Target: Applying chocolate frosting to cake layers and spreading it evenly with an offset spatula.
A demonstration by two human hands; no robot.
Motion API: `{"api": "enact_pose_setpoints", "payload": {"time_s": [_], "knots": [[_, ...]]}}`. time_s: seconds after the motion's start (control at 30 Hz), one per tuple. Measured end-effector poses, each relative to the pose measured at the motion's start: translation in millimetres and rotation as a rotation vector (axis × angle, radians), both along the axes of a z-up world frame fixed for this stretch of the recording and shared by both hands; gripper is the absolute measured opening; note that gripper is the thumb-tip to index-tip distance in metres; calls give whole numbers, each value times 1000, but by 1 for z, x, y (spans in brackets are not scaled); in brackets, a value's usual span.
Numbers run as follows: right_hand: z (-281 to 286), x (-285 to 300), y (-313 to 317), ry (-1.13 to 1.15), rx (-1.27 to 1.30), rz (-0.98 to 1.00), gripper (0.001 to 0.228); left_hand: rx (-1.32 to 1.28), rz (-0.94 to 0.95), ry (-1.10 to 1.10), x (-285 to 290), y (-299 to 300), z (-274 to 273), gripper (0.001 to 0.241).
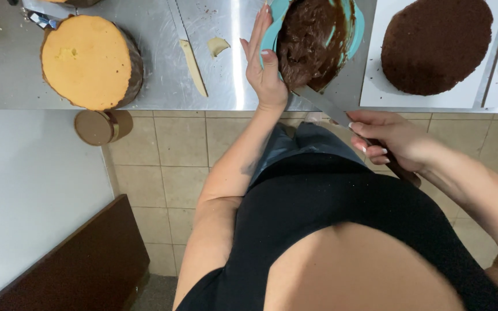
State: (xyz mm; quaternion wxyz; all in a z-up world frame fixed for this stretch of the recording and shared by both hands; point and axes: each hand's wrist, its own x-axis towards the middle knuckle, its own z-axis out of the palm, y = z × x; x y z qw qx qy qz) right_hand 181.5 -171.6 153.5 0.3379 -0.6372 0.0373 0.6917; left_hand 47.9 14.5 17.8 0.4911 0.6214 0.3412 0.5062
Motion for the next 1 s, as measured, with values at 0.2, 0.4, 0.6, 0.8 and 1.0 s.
{"api": "enact_pose_setpoints", "payload": {"time_s": [0.2,0.4,0.6,0.8,1.0], "knots": [[-13,12,-7,58,197,-8,35,-26,-29,-36,-4,3,-1,56],[27,49,7,-548,66,646,45,-57,-60,-41,-12,11,7,58],[64,65,-13,-1917,124,1411,42,-54,-77,-16,-10,19,10,57],[22,26,34,-1821,247,1350,62,-87,-75,-64,-2,24,14,52],[29,-4,15,-1411,375,1473,66,-78,-68,-116,3,33,23,53]]}}
